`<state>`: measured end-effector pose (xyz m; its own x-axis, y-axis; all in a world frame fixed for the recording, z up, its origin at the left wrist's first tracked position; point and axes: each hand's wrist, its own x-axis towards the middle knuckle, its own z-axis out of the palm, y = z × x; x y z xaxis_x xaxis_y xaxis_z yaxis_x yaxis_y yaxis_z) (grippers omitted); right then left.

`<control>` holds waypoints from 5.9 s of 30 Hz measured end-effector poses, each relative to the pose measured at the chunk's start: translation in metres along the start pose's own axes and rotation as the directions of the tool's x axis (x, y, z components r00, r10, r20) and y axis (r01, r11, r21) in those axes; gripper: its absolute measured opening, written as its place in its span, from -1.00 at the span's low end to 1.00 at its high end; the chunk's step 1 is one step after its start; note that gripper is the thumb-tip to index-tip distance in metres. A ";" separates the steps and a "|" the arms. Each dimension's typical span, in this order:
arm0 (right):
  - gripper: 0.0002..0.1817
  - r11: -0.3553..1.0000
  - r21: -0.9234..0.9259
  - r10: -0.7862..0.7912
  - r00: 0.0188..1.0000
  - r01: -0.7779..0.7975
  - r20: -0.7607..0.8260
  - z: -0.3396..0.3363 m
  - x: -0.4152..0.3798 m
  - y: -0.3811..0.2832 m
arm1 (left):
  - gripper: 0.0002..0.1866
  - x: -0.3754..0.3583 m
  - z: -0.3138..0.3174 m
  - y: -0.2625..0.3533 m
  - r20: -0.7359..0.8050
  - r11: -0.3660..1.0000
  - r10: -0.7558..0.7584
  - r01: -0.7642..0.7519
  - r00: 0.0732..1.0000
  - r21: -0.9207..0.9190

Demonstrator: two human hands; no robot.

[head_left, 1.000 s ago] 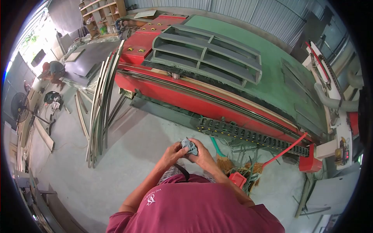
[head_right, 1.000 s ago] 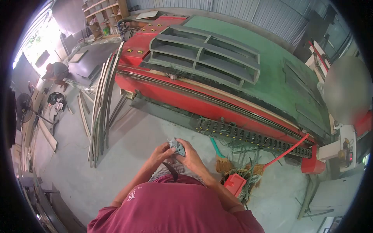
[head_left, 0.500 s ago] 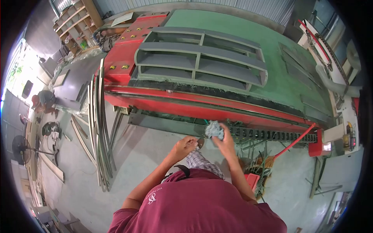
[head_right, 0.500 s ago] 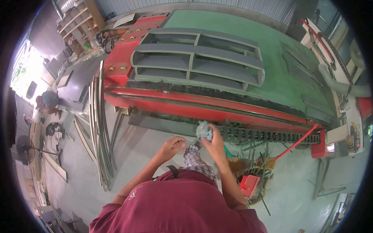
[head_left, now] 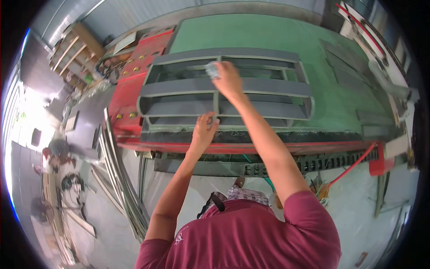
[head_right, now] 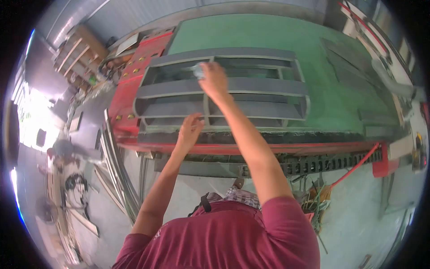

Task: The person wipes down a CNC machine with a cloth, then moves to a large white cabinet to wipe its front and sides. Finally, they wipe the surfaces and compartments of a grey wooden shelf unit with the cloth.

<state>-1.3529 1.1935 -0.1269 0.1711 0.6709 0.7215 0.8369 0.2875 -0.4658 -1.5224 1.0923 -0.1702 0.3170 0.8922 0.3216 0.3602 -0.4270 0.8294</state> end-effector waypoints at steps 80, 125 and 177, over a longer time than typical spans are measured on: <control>-0.65 0.811 -0.339 0.508 0.861 -0.477 0.002 0.063 -0.013 0.090 | -0.59 0.182 -0.085 -0.162 0.052 0.865 0.312 -0.306 0.949 0.397; -0.64 0.508 -0.783 0.482 0.872 -0.360 -0.088 0.109 -0.001 0.071 | -0.60 0.419 -0.143 -0.282 0.072 0.640 0.173 -0.168 0.982 0.750; -0.63 0.908 -0.038 0.419 0.895 -0.418 0.156 0.146 0.120 0.156 | -0.47 0.368 0.053 -0.107 0.325 0.603 -0.493 0.586 0.807 -0.541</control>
<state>-1.2778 1.4187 -0.1875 0.4225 0.8272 0.3704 0.7079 -0.0459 -0.7048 -1.3971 1.4587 -0.1644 0.3637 0.8825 -0.2980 -0.0716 0.3455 0.9357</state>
